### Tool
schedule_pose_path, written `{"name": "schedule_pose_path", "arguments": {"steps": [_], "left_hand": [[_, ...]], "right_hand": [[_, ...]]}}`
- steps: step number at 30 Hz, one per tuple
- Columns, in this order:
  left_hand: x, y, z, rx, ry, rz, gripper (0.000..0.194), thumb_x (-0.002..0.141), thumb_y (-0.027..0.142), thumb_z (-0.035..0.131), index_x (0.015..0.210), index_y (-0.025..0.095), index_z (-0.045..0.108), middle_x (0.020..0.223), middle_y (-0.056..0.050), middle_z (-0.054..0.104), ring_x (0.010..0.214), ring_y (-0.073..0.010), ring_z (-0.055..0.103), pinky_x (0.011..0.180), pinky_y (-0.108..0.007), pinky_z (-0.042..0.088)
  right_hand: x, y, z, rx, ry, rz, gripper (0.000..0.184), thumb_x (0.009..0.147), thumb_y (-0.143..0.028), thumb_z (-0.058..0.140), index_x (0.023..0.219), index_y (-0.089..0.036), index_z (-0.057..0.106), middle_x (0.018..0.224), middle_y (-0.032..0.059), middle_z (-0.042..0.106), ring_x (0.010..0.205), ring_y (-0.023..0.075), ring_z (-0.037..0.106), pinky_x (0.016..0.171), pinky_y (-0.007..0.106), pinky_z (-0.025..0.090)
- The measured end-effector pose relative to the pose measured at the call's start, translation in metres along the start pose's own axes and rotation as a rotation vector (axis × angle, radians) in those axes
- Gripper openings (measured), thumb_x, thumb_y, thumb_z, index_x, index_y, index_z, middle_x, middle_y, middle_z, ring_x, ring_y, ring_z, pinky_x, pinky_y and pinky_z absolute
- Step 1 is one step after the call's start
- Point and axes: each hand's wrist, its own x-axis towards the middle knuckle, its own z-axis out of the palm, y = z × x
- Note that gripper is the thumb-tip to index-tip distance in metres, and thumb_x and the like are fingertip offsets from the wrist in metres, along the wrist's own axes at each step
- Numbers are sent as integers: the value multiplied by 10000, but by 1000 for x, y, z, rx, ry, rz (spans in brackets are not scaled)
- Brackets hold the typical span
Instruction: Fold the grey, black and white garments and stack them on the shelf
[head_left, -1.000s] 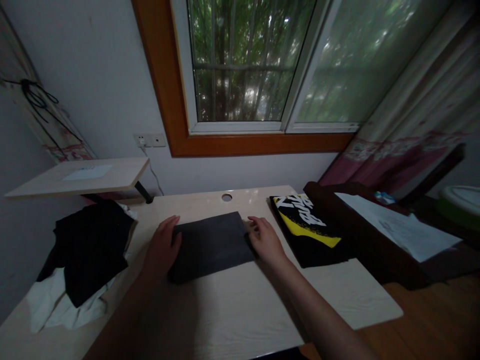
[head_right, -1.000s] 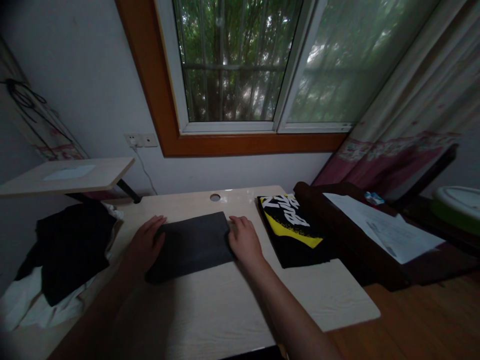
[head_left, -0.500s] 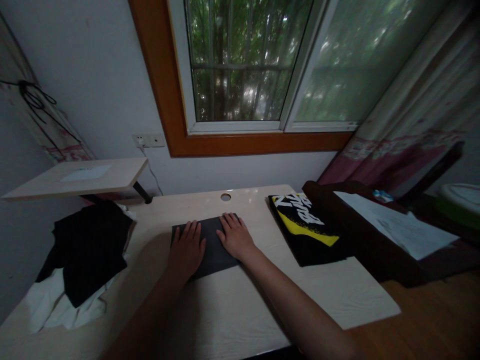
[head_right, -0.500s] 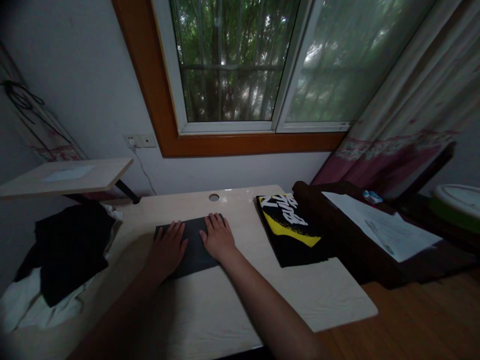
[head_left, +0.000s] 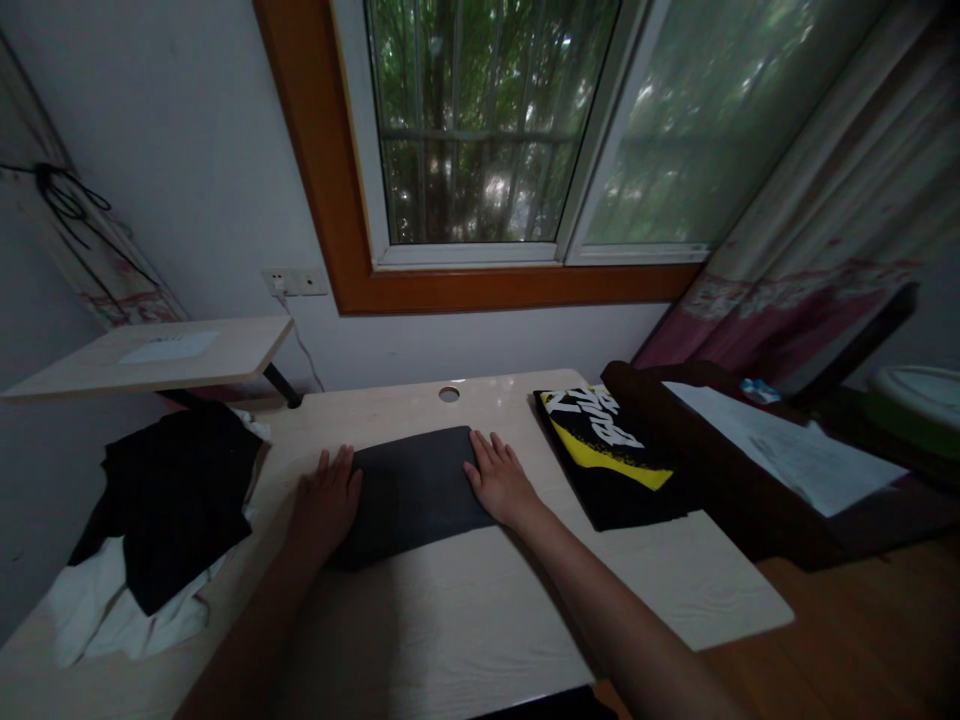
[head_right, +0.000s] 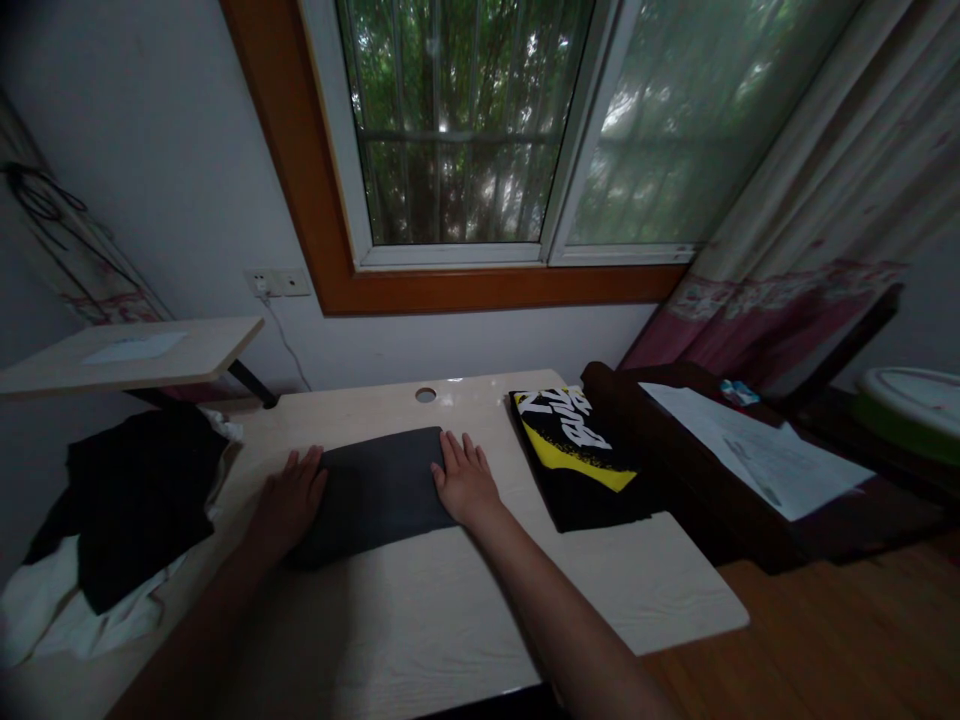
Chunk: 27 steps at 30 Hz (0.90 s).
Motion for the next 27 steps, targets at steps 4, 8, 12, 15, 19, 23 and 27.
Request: {"name": "schedule_pose_path", "arguments": {"steps": [4, 8, 12, 15, 19, 23, 27], "left_hand": [[-5, -23, 1, -11, 2, -36, 560, 1029, 351, 259, 1515, 165, 465, 1616, -158, 407, 1547, -384, 228, 1176, -688, 231], [-8, -35, 1, -10, -16, -34, 550, 1015, 278, 274, 1525, 173, 449, 1630, -170, 376, 1546, -369, 244, 1169, -695, 237], [-4, -39, 3, -76, -14, -59, 537, 1020, 297, 279, 1494, 152, 483, 1628, -169, 379, 1539, -376, 258, 1176, -708, 212], [-1, -43, 4, -200, 20, -90, 511, 1016, 299, 296, 1448, 158, 530, 1566, -162, 483, 1513, -339, 335, 1208, -667, 203], [1, -44, -1, -437, 133, -122, 476, 1006, 348, 339, 1401, 199, 560, 1457, -127, 597, 1406, -273, 499, 1221, -553, 301], [3, -38, -9, -584, 255, -59, 462, 996, 413, 381, 1351, 199, 585, 1417, -116, 600, 1342, -251, 536, 1199, -488, 368], [3, -29, -13, -616, 271, 21, 412, 980, 434, 419, 1253, 225, 645, 1290, -96, 637, 1267, -252, 565, 1166, -478, 405]], "right_hand": [[-3, 12, 0, 4, 51, -40, 575, 1048, -374, 389, 1593, -194, 355, 1625, 100, 389, 1532, 313, 286, 1225, 540, 256], [-6, 28, -4, -25, 154, -18, 463, 1028, -274, 418, 1475, -247, 537, 1546, 86, 513, 1467, 286, 404, 1202, 536, 286], [-5, 42, -9, -11, 243, 34, 395, 994, -236, 459, 1335, -196, 655, 1452, 126, 597, 1384, 284, 491, 1175, 513, 335], [-3, 48, -9, 47, 279, 43, 389, 997, -241, 437, 1301, -178, 672, 1382, 128, 645, 1341, 267, 527, 1165, 485, 359], [0, 50, -8, 132, 307, 37, 395, 1006, -260, 408, 1280, -179, 680, 1293, 111, 692, 1288, 260, 567, 1153, 460, 375], [1, 51, -7, 196, 341, 40, 390, 1013, -299, 404, 1234, -175, 700, 1235, 113, 712, 1219, 254, 603, 1109, 432, 418], [2, 50, -9, 266, 347, 34, 380, 1013, -334, 420, 1202, -190, 716, 1203, 101, 726, 1171, 255, 616, 1077, 428, 442]]}}
